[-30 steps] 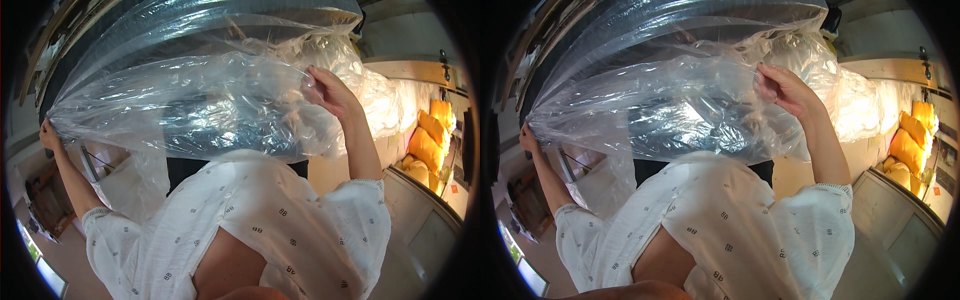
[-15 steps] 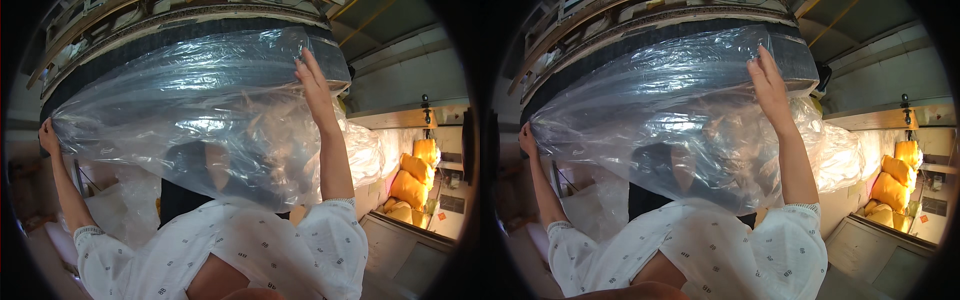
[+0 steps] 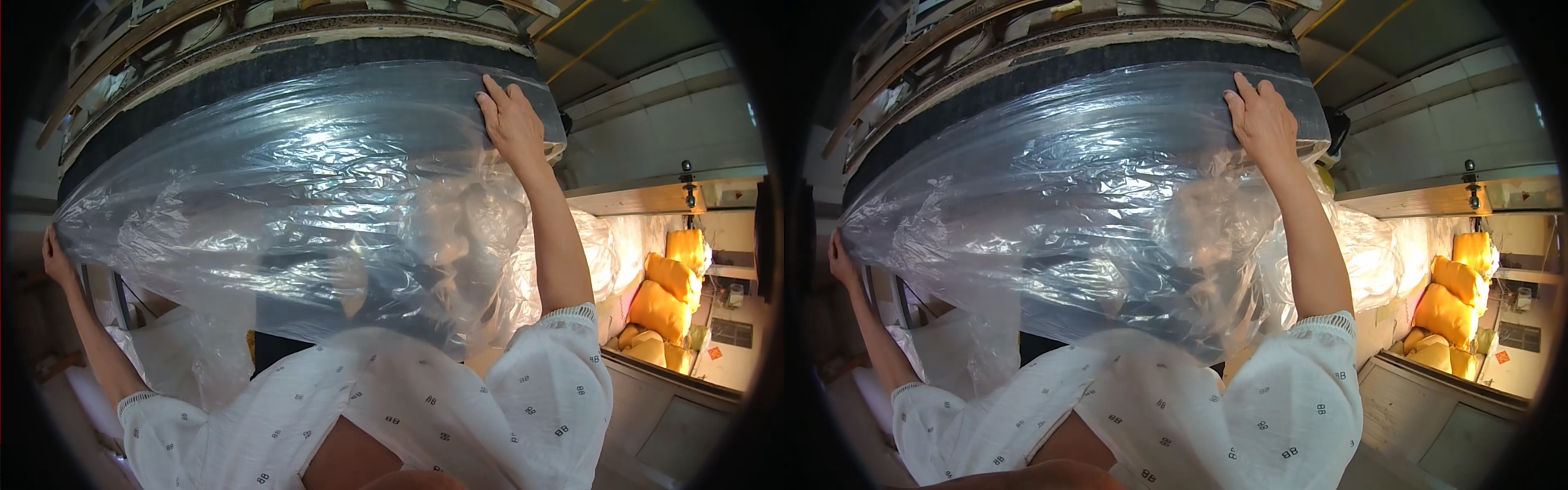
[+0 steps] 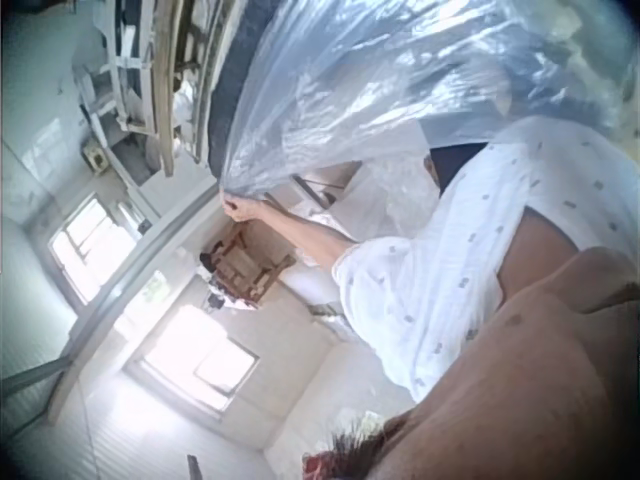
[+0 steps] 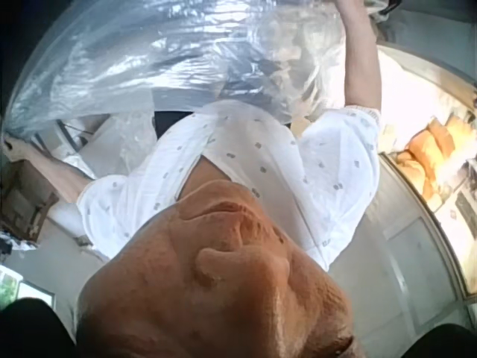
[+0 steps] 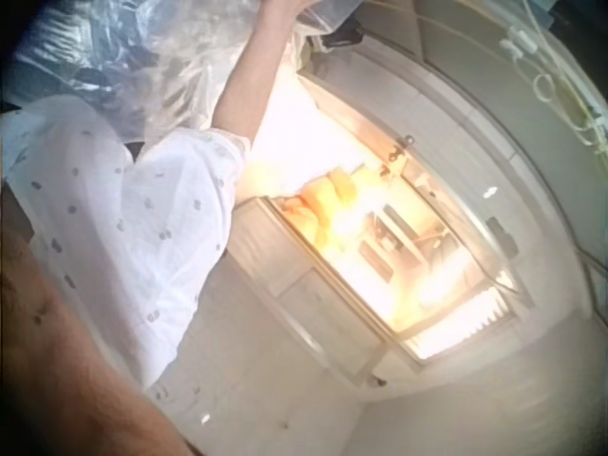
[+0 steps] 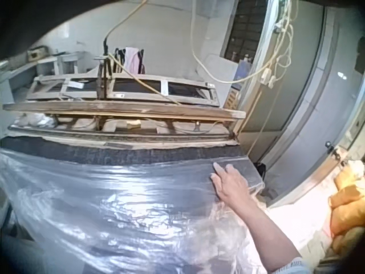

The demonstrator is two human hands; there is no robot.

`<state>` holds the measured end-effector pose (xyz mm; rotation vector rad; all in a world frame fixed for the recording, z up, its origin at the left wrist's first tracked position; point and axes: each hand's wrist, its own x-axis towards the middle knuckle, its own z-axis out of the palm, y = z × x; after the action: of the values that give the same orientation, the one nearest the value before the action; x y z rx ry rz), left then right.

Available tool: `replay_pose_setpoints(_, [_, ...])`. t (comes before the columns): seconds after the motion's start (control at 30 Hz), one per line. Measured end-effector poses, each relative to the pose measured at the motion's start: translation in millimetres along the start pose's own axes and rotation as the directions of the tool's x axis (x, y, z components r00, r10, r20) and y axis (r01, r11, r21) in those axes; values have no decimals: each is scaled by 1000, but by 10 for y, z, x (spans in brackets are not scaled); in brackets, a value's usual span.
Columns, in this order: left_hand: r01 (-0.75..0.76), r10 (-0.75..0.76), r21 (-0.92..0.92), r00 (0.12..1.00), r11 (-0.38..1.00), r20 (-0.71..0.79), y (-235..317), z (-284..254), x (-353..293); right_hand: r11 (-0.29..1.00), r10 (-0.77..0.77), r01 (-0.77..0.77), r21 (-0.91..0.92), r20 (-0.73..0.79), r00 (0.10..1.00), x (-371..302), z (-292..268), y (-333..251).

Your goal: Wrapping a large upholstered object with plastic sheeting and securing it.

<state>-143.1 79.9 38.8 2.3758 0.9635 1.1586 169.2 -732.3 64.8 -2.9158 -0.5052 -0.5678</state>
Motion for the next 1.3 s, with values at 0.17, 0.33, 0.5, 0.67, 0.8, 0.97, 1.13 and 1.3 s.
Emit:
replay_pose_setpoints(0.17, [1, 0, -9, 995, 1000, 95, 86, -755, -22, 998, -39, 43, 40, -91, 995, 61, 7, 45])
replay_pose_setpoints(0.33, [-29, 29, -3, 989, 1000, 142, 65, -1316, -286, 990, -5, 23, 136, -130, 992, 371, 167, 254])
replay_pose_setpoints(0.5, [287, -236, -177, 936, 941, 262, -143, -1479, -850, 899, 80, -35, 437, -84, 993, 630, 566, 636])
replay_pose_setpoints(0.67, [297, -222, -473, 953, 830, 207, -241, -1119, -763, 429, 23, -133, 893, 136, 990, 1133, 339, 717])
replay_pose_setpoints(0.8, [272, -390, -852, 917, 448, 87, 925, -311, -180, 45, 387, -61, 997, 39, 921, 1352, -176, 772])
replay_pose_setpoints(0.97, [47, -56, -137, 996, 990, -65, 111, 652, 344, 790, 391, -150, 595, -301, 870, 1242, 766, 549])
replay_pose_setpoints(1.13, [159, -155, -149, 987, 976, 36, 184, 1288, 610, 701, 378, -80, 709, -274, 885, 1184, 836, 694])
replay_pose_setpoints(1.3, [216, -206, -168, 975, 962, 79, 218, 1513, 932, 797, 340, -130, 590, -260, 904, 1414, 919, 701])
